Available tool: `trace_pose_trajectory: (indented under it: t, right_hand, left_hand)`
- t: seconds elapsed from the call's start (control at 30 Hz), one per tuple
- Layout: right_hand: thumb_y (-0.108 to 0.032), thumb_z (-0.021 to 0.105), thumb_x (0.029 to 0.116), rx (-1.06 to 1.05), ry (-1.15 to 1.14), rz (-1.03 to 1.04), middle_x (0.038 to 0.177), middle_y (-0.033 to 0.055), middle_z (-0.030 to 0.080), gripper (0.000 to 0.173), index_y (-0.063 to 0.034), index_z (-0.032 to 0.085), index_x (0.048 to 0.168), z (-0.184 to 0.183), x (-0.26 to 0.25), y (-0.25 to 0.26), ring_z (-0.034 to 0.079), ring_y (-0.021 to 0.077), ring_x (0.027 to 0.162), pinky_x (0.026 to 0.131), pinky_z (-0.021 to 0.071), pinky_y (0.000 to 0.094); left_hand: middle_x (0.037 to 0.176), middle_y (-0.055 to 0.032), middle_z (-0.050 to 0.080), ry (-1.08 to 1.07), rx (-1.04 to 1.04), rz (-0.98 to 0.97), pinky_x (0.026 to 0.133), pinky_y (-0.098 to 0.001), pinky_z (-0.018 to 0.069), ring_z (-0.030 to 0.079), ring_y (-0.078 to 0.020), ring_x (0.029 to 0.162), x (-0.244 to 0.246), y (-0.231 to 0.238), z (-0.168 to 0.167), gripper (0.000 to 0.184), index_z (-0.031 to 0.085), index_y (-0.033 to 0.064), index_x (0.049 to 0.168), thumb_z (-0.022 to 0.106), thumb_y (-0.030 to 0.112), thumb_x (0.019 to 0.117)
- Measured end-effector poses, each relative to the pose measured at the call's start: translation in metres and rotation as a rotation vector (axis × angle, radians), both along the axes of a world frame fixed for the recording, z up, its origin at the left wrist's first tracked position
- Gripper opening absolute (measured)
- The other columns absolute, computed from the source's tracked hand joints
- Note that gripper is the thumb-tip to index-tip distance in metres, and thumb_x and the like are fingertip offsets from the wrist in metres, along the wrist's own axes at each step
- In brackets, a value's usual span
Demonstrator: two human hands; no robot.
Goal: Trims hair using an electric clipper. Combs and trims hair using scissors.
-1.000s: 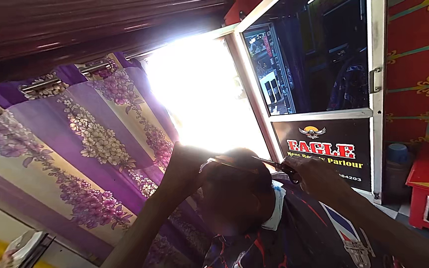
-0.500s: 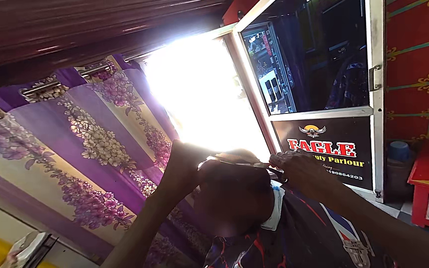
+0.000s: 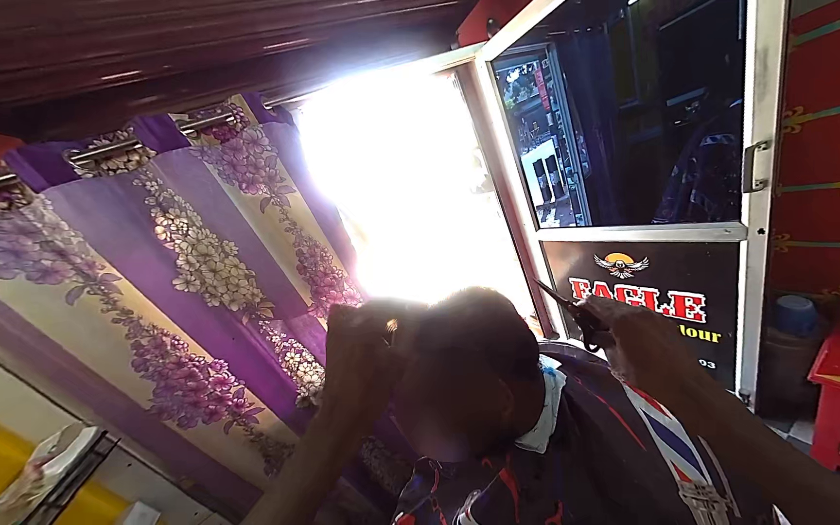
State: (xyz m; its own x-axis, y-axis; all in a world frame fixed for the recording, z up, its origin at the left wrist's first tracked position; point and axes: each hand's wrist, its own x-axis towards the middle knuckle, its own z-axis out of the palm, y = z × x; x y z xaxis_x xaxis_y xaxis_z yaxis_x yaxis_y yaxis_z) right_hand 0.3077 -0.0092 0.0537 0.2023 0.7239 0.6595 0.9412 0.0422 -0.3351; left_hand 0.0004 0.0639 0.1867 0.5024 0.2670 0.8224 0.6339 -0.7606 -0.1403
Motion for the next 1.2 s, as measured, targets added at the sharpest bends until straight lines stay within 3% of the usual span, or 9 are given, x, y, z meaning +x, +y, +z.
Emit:
trace_pose_trajectory:
  t: [0.17,0.33,0.5,0.6,0.7,0.83,0.97,1.07,1.2]
  right_hand:
    - [0.004,0.084,0.0746,0.03,-0.017,-0.008,0.087,0.0091,0.073,0.032,-0.0104,0.073,0.101,-0.007,0.011,-0.005,0.072,0.0341,0.076,0.066,0.057,0.058]
    - [0.004,0.082,0.0762,0.012,-0.027,-0.032,0.085,0.0064,0.072,0.029,-0.0132,0.073,0.098,-0.008,0.012,-0.006,0.071,0.0314,0.074,0.064,0.057,0.0564]
    - [0.005,0.081,0.0753,0.033,-0.043,-0.036,0.086,0.0064,0.073,0.031,-0.0138,0.074,0.099,-0.01,0.01,-0.009,0.072,0.0312,0.074,0.062,0.0565,0.0565]
    - [0.006,0.081,0.0755,0.033,-0.021,-0.041,0.086,0.0073,0.073,0.031,-0.0132,0.074,0.099,-0.014,0.012,-0.013,0.072,0.0325,0.075,0.064,0.0564,0.0573]
    - [0.006,0.081,0.0746,0.02,-0.009,-0.056,0.087,0.0088,0.074,0.032,-0.0114,0.075,0.1,-0.019,0.013,-0.016,0.072,0.0337,0.076,0.065,0.0562,0.0587]
    - [0.005,0.083,0.0752,-0.017,0.019,-0.054,0.088,0.0079,0.074,0.034,-0.0131,0.074,0.103,-0.028,0.013,-0.017,0.072,0.0329,0.078,0.066,0.0567,0.0587]
    - [0.006,0.082,0.0743,-0.027,0.04,-0.027,0.091,0.0071,0.073,0.035,-0.0135,0.074,0.102,-0.037,0.013,-0.019,0.072,0.0321,0.081,0.068,0.0575,0.0588]
    - [0.006,0.083,0.0748,-0.033,0.052,-0.025,0.092,0.0073,0.074,0.035,-0.0128,0.074,0.103,-0.04,0.016,-0.022,0.072,0.0321,0.08,0.07,0.057,0.0586]
    - [0.007,0.083,0.0732,-0.005,0.036,-0.015,0.09,0.0065,0.073,0.035,-0.0131,0.074,0.1,-0.038,0.022,-0.023,0.072,0.0311,0.078,0.067,0.057,0.0587]
  left_hand:
    - [0.079,0.0118,0.072,0.057,-0.031,0.007,0.068,-0.0387,0.0449,0.057,-0.0042,0.059,-0.008,-0.007,-0.045,0.024,0.079,0.0235,0.095,0.059,0.036,0.0989]
    - [0.075,0.0057,0.07,0.092,0.04,0.006,0.071,-0.0402,0.043,0.061,-0.01,0.061,-0.008,-0.014,-0.076,0.03,0.078,0.0226,0.097,0.054,0.039,0.1034]
    - [0.084,0.0037,0.071,0.247,0.206,-0.058,0.07,-0.0356,0.0448,0.063,-0.0134,0.068,-0.012,-0.011,-0.097,0.025,0.076,0.0231,0.105,0.053,0.032,0.1051]
    - [0.092,0.0044,0.074,0.118,0.235,-0.159,0.08,-0.0333,0.0435,0.064,-0.0103,0.077,-0.023,-0.011,-0.088,0.02,0.069,0.0223,0.107,0.051,0.032,0.1072]
    - [0.08,0.0068,0.071,-0.072,0.06,-0.081,0.072,-0.0368,0.0433,0.059,-0.0065,0.064,-0.031,-0.007,-0.063,0.023,0.078,0.0195,0.101,0.057,0.03,0.1013]
    - [0.075,0.0108,0.068,0.043,-0.021,-0.019,0.072,-0.0397,0.0402,0.054,-0.0046,0.061,-0.033,-0.001,-0.058,0.024,0.079,0.0232,0.096,0.057,0.033,0.0987]
    - [0.085,0.0056,0.072,0.26,0.136,-0.08,0.078,-0.0408,0.044,0.065,-0.0107,0.073,-0.029,-0.005,-0.071,0.026,0.077,0.0233,0.099,0.054,0.034,0.1035]
    - [0.091,0.0054,0.075,0.132,0.116,-0.14,0.082,-0.0374,0.0412,0.065,-0.0065,0.078,-0.039,-0.006,-0.065,0.024,0.077,0.0219,0.101,0.055,0.033,0.1039]
    - [0.085,0.0138,0.071,0.075,-0.091,-0.122,0.075,-0.0371,0.041,0.054,0.0005,0.066,-0.057,0.005,-0.06,0.024,0.08,0.0252,0.097,0.059,0.038,0.0983]
